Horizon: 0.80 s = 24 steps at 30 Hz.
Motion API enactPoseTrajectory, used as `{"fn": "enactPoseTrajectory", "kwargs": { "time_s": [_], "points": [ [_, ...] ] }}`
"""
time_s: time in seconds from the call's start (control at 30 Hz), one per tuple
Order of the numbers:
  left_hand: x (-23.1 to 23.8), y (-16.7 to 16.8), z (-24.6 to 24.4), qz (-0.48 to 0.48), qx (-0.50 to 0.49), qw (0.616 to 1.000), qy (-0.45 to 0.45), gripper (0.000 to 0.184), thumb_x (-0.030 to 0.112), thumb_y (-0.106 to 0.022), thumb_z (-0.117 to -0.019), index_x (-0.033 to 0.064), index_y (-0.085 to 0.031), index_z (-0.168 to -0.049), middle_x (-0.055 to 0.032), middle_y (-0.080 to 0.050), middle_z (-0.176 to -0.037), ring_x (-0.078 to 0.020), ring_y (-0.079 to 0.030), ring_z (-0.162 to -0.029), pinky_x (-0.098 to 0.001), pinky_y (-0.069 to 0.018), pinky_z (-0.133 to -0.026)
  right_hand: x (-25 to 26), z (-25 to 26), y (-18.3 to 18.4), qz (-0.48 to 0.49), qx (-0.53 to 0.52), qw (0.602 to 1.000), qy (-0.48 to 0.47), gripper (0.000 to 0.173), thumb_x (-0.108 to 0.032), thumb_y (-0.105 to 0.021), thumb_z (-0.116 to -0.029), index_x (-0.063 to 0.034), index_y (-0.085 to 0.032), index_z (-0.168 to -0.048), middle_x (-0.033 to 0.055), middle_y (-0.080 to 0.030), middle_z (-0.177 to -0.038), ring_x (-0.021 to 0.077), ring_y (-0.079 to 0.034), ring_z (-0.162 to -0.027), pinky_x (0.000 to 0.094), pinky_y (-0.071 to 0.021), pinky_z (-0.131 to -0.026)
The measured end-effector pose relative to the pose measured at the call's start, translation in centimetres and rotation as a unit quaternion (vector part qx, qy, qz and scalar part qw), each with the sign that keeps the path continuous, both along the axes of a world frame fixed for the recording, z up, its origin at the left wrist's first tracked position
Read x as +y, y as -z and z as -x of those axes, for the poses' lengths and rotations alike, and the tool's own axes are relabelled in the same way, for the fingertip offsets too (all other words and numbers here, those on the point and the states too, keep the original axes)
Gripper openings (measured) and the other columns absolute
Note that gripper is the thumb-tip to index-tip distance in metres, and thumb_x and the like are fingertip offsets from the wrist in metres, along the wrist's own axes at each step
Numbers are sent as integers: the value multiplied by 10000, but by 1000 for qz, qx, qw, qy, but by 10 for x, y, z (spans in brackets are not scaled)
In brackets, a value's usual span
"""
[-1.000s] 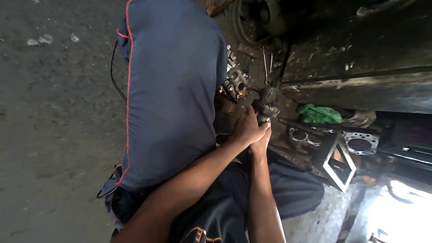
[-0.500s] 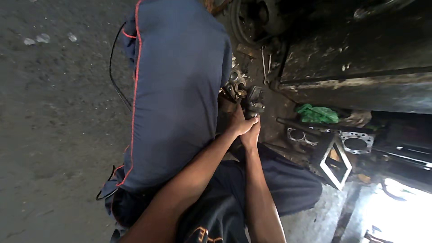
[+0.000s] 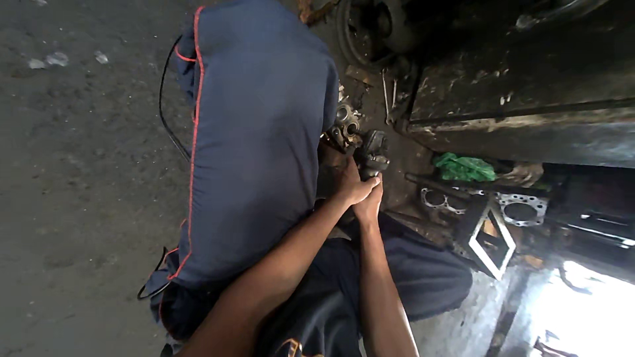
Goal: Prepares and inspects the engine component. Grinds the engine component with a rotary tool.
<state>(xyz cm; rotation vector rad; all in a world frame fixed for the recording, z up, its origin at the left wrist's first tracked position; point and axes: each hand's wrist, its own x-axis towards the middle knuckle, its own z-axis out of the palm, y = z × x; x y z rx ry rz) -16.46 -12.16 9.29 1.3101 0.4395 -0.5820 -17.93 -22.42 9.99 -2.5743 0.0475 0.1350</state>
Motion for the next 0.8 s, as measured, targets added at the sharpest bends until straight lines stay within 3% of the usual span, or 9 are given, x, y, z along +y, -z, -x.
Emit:
{"fn": "enactPoseTrajectory", "kwargs": {
  "time_s": [0.1,0.27,0.4,0.6,0.7,0.8],
  "points": [
    [1,-9,1,-9,-10,1000,9,950,405,-766,-912,41,-230,-1607,-224,-599,-1389,-332,-584,-1310,-523,-469,-1106,-1,1,-5,-11,-6,1000,4,518,-200,-640,-947,79,-499,-1360,156,-669,-1189,118,-663,-1085,295,-536,-992],
    [4,0,-2,6,-2,1000,1,979,376,-767,-926,25,-180,-1627,-233,-552,-1461,-337,-547,-1362,-526,-443,-1138,-1,-3,7,-22,1,1000,4,492,-218,-645,-959,37,-517,-1359,162,-666,-1206,172,-662,-1112,372,-537,-1005],
    [0,7,-4,-6,-1,1000,-19,934,381,-784,-903,35,-264,-1598,-220,-600,-1392,-326,-583,-1311,-522,-468,-1109,0,-5,10,2,10,1000,8,497,-204,-644,-949,39,-509,-1361,157,-679,-1180,165,-673,-1089,372,-547,-989],
    [6,-13,0,-10,-6,1000,16,948,418,-750,-930,26,-225,-1614,-224,-603,-1389,-323,-578,-1318,-502,-453,-1125,-1,-1,-6,7,5,1000,8,510,-194,-635,-966,86,-491,-1366,175,-666,-1191,149,-666,-1089,320,-539,-991],
    [2,-4,-2,2,-4,1000,-9,979,401,-772,-919,10,-206,-1616,-245,-554,-1450,-346,-543,-1361,-531,-439,-1140,1,-4,-1,8,11,1000,11,526,-257,-636,-967,35,-498,-1382,163,-666,-1204,185,-661,-1112,391,-536,-1004],
    [3,6,-6,8,8,1000,-15,986,386,-780,-915,26,-193,-1621,-238,-544,-1464,-335,-533,-1375,-521,-430,-1149,3,-8,7,23,22,999,11,525,-204,-635,-963,52,-480,-1393,180,-679,-1190,204,-674,-1105,403,-543,-996]
  ]
}}
